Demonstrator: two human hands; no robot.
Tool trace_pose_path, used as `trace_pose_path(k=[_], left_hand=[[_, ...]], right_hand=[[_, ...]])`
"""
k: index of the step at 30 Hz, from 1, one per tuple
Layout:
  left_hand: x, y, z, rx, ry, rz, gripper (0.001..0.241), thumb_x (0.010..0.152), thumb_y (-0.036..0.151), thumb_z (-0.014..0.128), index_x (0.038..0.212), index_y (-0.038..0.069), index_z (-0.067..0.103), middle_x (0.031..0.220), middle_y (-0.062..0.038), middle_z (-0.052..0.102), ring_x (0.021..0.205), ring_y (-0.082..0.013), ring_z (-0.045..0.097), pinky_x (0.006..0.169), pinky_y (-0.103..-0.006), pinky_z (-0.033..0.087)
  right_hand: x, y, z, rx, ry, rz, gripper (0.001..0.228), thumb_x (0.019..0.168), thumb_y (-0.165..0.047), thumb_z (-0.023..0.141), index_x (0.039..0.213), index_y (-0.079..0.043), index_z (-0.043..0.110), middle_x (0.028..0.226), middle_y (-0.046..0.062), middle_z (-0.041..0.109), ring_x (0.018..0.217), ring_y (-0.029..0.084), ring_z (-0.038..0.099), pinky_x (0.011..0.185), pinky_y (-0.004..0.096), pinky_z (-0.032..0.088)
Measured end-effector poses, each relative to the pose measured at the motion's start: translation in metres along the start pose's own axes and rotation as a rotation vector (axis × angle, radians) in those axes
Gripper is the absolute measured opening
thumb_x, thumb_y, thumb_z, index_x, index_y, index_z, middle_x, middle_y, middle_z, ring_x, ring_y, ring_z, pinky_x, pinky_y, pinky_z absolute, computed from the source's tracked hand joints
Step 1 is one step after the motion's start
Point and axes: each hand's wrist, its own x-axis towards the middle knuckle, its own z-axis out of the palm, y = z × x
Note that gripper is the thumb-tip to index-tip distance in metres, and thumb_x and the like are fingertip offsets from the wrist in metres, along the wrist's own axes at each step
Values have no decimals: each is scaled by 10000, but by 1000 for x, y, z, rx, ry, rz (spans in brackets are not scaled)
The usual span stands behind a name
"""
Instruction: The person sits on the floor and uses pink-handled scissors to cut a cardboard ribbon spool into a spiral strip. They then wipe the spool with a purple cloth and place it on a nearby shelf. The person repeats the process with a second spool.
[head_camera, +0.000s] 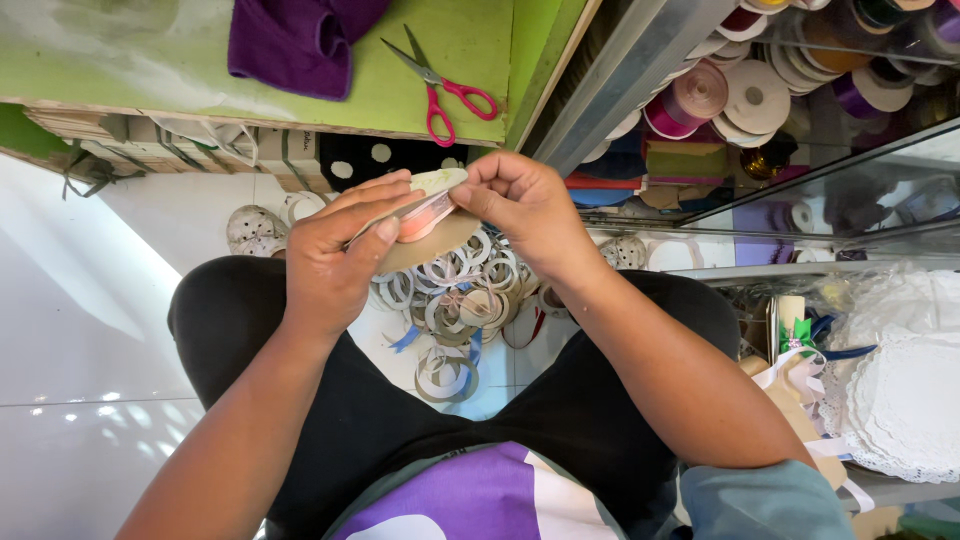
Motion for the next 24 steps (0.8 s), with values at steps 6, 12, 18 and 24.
trace_pose_path(k=[6,12,18,24], left_hand=[[0,3,1,-122,-41,17,274,957,158,624,1106,-48,728,1108,-270,713,1224,-461,622,1069,-618,486],[5,11,-4,-192,-154,69,306,915,218,651,1092,-15,738,1080,-246,723,1205,-492,624,1070,-652,471],[4,11,-8,-175,-233,68,343,829,228,700,1076,-5,748,1121,-207,725,1264,-491,597,1085,-625,457],[5,8,-4,-51,-243,-1,313,794,46,745,1106,38,742,1188,-180,707,1284,-444,582,1130,-608,402]], right_hand=[[2,14,-3,148,-7,88,102,855,-70,799,911,-37,721,760,60,734,658,68,684,634,191,558],[3,51,-17,234,-84,174,183,844,-130,820,943,-16,715,779,124,753,614,151,735,573,279,622],[-15,19,2,232,-98,104,256,868,-175,801,1056,-19,727,1414,151,607,1170,243,657,991,381,548],[-6,63,-16,445,-180,320,400,970,-256,683,1251,24,637,1133,198,740,880,272,775,742,435,663]])
